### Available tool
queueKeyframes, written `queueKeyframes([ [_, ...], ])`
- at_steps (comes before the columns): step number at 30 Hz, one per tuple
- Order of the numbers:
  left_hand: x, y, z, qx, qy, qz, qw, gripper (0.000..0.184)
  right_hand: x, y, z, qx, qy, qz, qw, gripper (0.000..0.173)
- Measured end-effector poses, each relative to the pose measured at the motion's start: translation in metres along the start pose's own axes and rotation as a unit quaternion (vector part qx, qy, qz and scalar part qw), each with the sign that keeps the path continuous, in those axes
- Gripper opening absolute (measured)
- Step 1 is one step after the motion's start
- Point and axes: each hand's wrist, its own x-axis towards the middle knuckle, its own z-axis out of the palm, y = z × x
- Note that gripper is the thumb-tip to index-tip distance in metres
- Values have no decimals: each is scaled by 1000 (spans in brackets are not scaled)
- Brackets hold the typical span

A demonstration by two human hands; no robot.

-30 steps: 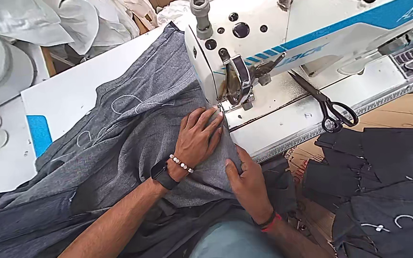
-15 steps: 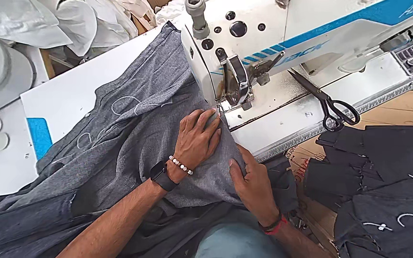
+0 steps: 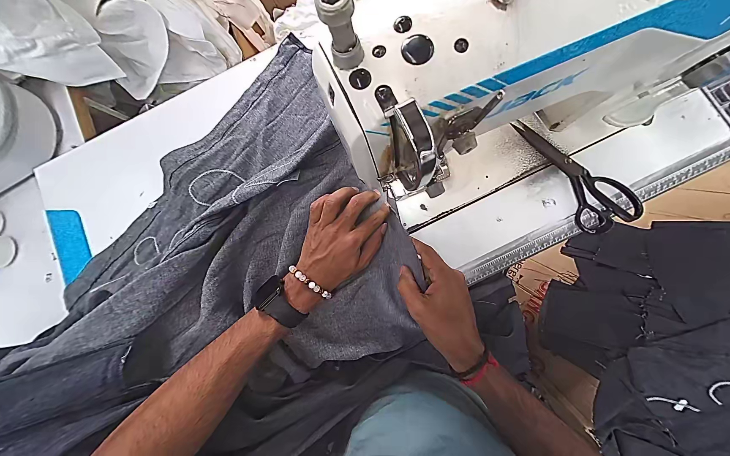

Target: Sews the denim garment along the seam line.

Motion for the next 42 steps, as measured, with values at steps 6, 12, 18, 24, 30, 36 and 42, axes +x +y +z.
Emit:
queueKeyframes([
  [6, 3, -2, -1, 8, 1, 13, 1000, 35, 2, -2, -8, -10, 3, -4, 1000, 43],
  [12, 4, 1, -4, 18, 3, 27, 999, 33, 7, 0, -8, -34, 3, 1, 999, 42],
  [18, -8, 23, 3, 1, -3, -62, 998, 40, 10, -2, -7, -72, 0, 5, 997, 40],
  [24, -2, 0, -2, 14, -1, 11, 1000, 40, 10, -5, -4, -120, 26, -15, 992, 39],
  [30, -11, 36, 6, 10, -9, -91, 996, 45, 10, -4, -9, -136, 33, -51, 989, 40],
  [36, -5, 16, 2, 14, 5, -22, 1000, 39, 12, 0, -8, -126, 30, -62, 990, 38],
  [42, -11, 42, 8, -22, -19, -91, 995, 44, 12, 3, -9, -123, 32, -62, 990, 38],
])
